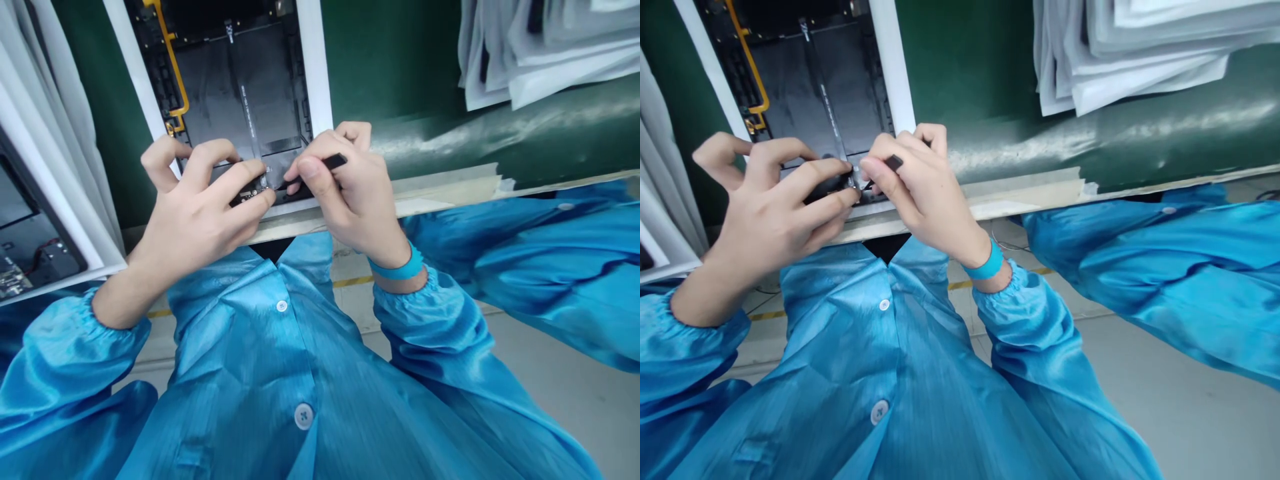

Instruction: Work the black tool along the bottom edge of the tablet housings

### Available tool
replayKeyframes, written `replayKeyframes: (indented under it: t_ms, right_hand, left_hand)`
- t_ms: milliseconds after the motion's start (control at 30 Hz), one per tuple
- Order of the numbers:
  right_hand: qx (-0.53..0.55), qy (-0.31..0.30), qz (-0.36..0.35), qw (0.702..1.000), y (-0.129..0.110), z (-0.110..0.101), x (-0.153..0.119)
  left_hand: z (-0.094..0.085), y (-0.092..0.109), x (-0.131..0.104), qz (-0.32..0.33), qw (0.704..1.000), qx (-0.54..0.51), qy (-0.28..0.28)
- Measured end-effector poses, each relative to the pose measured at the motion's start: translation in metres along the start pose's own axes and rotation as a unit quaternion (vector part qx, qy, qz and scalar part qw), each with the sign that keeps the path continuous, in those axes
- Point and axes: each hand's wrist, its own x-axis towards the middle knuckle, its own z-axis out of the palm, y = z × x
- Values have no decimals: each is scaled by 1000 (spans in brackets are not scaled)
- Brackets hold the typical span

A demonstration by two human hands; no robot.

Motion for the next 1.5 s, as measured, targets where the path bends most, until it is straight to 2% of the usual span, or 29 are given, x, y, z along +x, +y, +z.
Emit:
replayKeyframes:
  t_ms: [167, 233, 367, 533, 700, 833, 1033, 1300, 1500]
  right_hand:
    - [96, 119, 51, 987, 6, 6, -5]
    - [82, 117, 56, 988, 7, 8, -5]
    - [39, 92, 15, 995, 10, 9, -5]
    - [12, 80, 68, 994, 12, 9, -5]
    - [-22, 45, 52, 997, 8, 5, -2]
    - [-32, 40, 21, 998, 6, 2, -1]
    - [-33, 16, 62, 997, 2, 2, -1]
    - [-47, 35, 95, 994, -2, 5, -2]
    - [-92, 90, 59, 990, -1, 5, -2]
  left_hand:
    - [2, -1, -6, 41, 997, 61, 36]
    - [3, -1, -7, 43, 996, 66, 39]
    - [1, 2, -4, 46, 996, 71, 39]
    - [1, 8, 1, 5, 999, 34, 20]
    - [4, 4, -3, 17, 999, 41, 28]
    - [6, 3, -3, 25, 998, 37, 39]
    - [2, 7, 2, 2, 1000, 14, 13]
    - [-3, 8, 5, 1, 1000, 4, -9]
    - [0, 5, 2, 26, 999, 11, 15]
